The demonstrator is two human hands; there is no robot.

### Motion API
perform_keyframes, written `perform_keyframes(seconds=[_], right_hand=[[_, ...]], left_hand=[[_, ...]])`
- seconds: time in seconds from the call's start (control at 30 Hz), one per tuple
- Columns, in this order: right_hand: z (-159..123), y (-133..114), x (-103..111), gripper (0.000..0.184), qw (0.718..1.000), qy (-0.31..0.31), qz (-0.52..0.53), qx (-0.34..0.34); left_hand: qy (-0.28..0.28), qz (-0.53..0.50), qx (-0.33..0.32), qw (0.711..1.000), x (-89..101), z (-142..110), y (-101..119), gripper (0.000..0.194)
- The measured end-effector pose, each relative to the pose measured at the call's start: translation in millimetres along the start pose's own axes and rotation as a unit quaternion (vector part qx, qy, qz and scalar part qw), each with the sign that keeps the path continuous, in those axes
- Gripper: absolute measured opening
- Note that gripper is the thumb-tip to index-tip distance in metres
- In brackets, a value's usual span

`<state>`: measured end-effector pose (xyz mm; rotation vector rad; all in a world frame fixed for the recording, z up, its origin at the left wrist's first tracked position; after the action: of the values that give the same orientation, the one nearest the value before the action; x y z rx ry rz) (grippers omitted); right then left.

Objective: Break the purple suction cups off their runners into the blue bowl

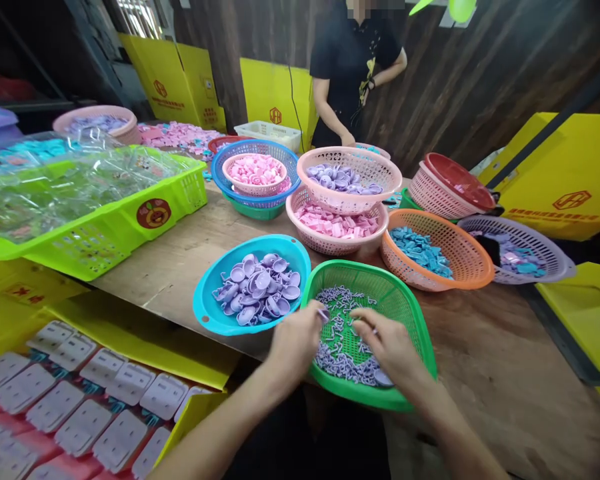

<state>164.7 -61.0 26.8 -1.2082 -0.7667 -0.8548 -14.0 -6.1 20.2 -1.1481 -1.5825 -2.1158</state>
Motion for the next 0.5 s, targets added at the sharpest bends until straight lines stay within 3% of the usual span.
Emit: perform_keyframes(seconds=[0.1,0.2,0.3,0.4,0.5], right_hand=[[7,64,-1,0.022,0.974,-0.056,-0.181,-0.126],[9,98,-19,0.015,0.961,-0.103,-0.215,-0.142],[13,103,-32,0.017,0.956,-0.12,-0.223,-0.147],[17,96,-26,0.018,0.953,-0.111,-0.233,-0.161],[19,77,-10,0.014,0.958,-0.076,-0.23,-0.152]], left_hand=[[0.061,0.142,0.075,0.985,45.4,21,-32,0.027],[0.158,0.286,0.086,0.941,69.3,30,-39,0.042],[0.205,0.295,0.025,0.933,55.0,24,-22,0.05],[0.15,0.173,-0.074,0.971,20.8,18,2,0.044],[0.07,0.018,-0.108,0.991,-7.6,18,20,0.04]])
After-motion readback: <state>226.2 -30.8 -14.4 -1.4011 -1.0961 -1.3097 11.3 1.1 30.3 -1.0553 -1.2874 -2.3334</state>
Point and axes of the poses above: each hand's wrist, its own z-axis towards the middle knuckle, its own x-axis out of the back of the hand, y = z × x, the point moved 3 cm from there along z, towards the middle knuckle, and after that the axes turned 2 degrees about -z, right-handed, at the moved point
